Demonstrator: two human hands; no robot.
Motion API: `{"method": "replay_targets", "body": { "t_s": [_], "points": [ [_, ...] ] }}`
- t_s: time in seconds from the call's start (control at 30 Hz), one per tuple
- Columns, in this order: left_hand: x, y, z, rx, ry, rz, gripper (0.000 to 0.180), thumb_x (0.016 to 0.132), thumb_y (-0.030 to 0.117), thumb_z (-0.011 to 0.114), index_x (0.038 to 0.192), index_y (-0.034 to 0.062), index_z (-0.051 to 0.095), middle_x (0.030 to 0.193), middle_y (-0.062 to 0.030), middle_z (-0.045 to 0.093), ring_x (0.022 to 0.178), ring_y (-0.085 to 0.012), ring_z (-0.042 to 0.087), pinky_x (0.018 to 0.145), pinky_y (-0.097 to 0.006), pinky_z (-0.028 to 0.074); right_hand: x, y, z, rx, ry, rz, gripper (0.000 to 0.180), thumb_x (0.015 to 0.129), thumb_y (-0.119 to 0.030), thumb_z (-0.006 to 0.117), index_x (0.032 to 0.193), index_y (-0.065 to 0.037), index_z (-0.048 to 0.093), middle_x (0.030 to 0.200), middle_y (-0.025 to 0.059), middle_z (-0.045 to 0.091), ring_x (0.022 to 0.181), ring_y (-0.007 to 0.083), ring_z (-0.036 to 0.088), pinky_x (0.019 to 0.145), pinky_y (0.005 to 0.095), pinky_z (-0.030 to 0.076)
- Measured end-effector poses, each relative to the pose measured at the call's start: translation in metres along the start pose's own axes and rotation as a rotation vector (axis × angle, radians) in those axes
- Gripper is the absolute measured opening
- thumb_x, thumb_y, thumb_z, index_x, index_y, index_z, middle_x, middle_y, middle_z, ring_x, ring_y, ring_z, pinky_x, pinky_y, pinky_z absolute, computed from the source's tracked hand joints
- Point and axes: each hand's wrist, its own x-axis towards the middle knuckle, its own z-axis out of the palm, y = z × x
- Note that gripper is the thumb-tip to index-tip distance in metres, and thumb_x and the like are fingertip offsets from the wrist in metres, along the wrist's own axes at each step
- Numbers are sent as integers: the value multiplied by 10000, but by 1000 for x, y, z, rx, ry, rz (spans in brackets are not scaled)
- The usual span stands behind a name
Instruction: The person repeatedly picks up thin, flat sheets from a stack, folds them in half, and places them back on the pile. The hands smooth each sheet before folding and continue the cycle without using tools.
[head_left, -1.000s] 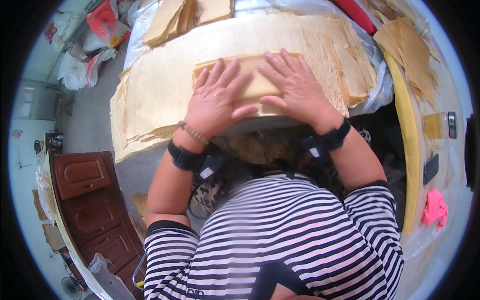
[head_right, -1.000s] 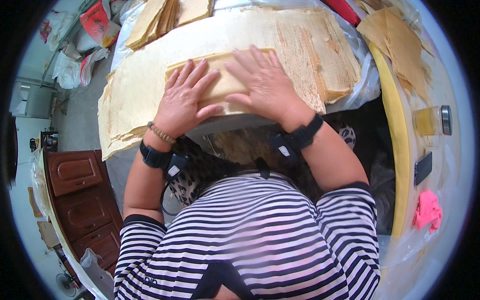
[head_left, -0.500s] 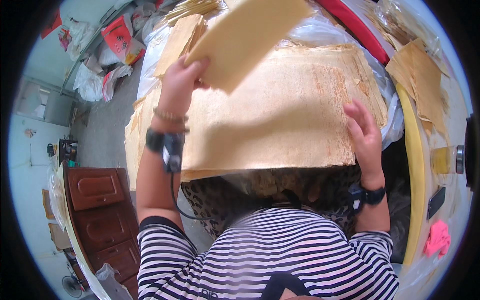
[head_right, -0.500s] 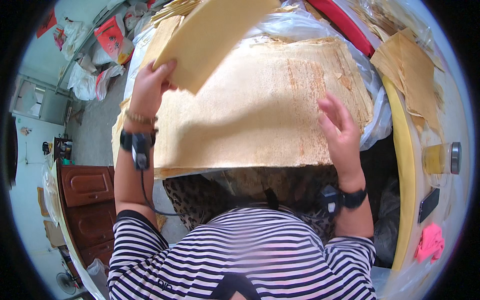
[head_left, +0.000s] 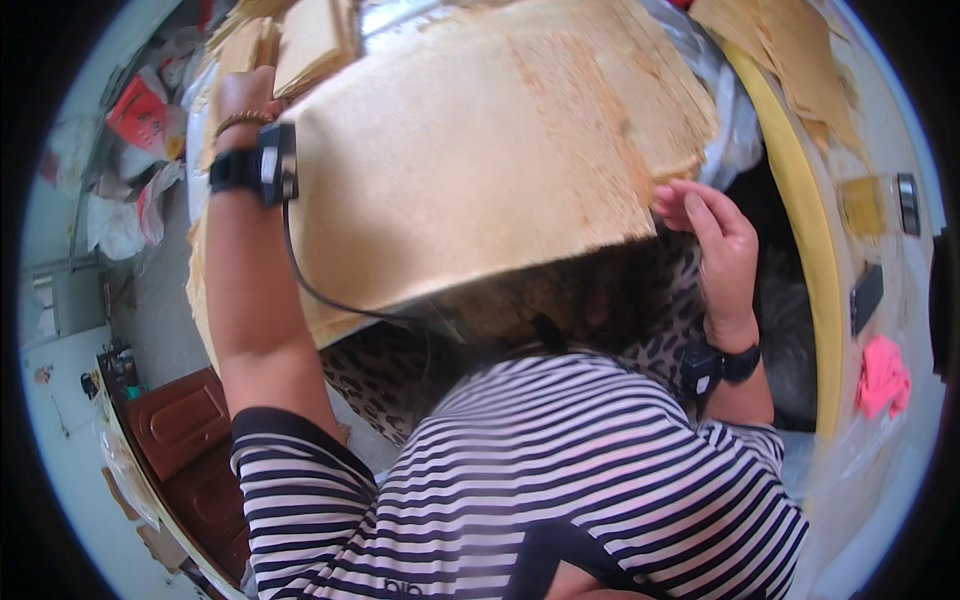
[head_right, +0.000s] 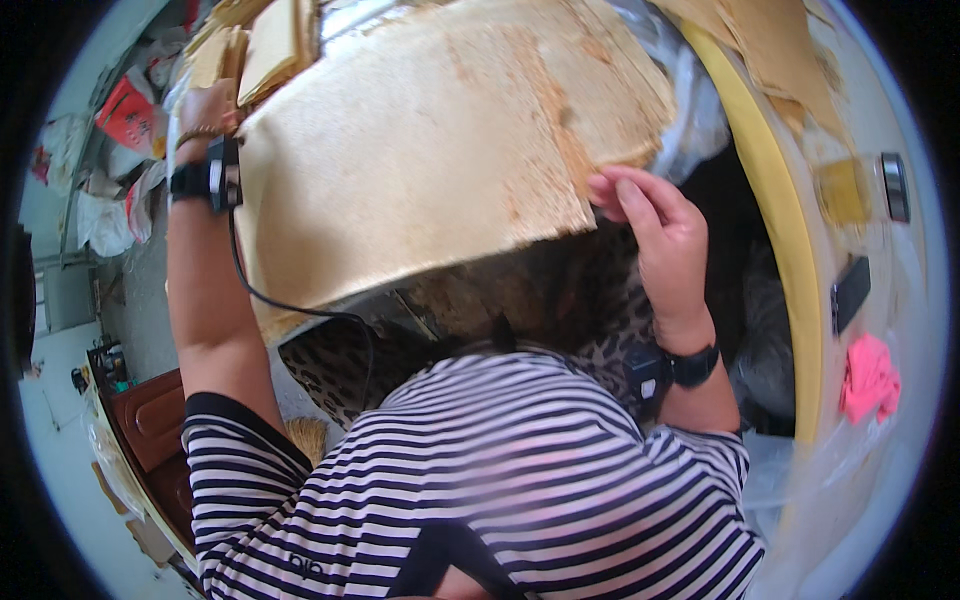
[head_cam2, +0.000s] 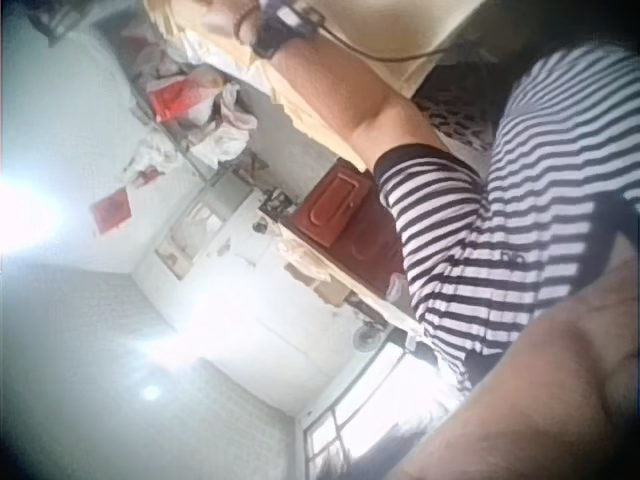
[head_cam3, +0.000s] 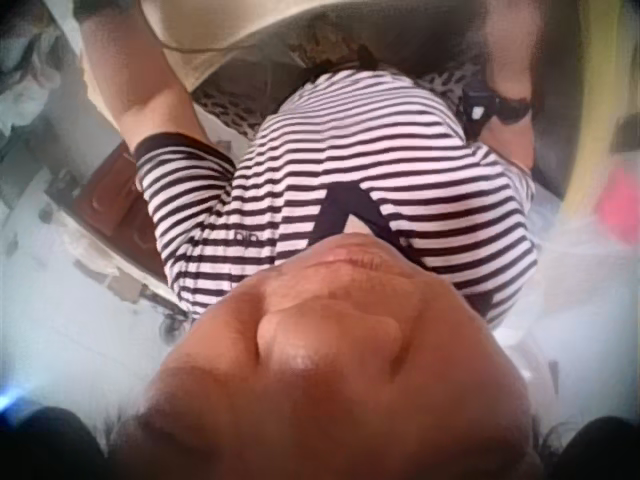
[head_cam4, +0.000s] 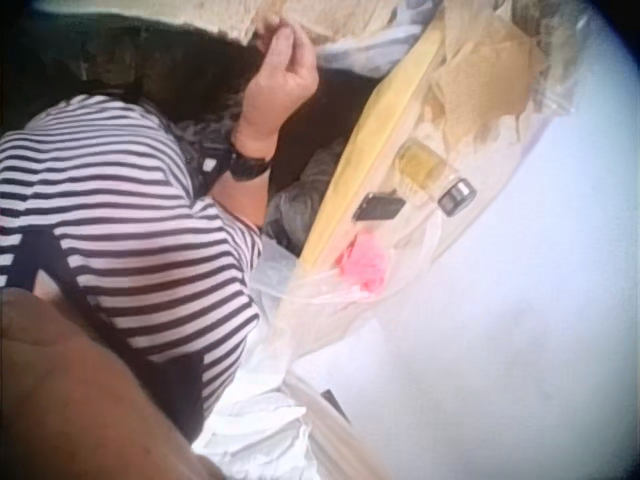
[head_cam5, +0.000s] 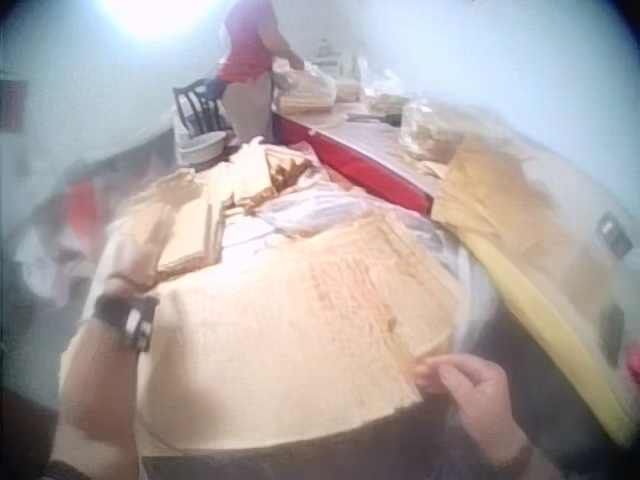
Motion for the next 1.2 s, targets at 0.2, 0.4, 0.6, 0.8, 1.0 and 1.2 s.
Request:
{"method": "replay_targets", "body": {
  "t_s": [0.2,0.4,0.6,0.8,1.0,1.2],
  "points": [
    [-243,73,26,-97,-160,1028,368,937,227,812,1287,136,741,1272,-119,755,1137,-256,739,930,-368,609,-26,-4,7,188,-71,238,337,1115,-237,552,1318,7,664,1174,132,767,1007,180,752,862,290,602],
    [-324,98,68,103,-240,1098,485,858,333,867,1263,112,718,1407,-95,674,1329,-312,605,1074,-451,532,-45,6,5,434,-146,283,322,1105,-215,555,1320,2,658,1221,186,755,1028,219,760,879,335,624],
    [-310,95,63,44,-255,1019,448,832,362,884,1168,97,754,1339,-72,703,1236,-308,640,1047,-438,531,-51,11,2,379,-155,202,320,1109,-195,543,1347,-7,644,1263,172,745,1063,216,754,903,329,617],
    [-326,99,74,181,-114,989,483,858,408,848,1229,121,733,1349,-54,700,1245,-299,634,1085,-434,483,-40,18,6,369,37,119,341,1106,-194,549,1383,-7,621,1310,144,723,1104,184,716,917,305,589],
    [-329,101,73,218,-7,1124,396,878,333,818,1209,134,730,1229,-57,755,1159,-273,706,996,-422,550,-28,14,2,346,-116,266,364,1082,-232,601,1389,-41,642,1208,71,743,1023,146,709,839,272,571],
    [-342,108,78,230,80,1120,251,912,262,770,1127,141,725,1133,-64,782,1003,-260,764,790,-363,628,-18,13,9,-11,-109,54,288,1068,-251,613,1230,-66,762,1166,66,760,955,142,714,801,284,547]
  ]
}}
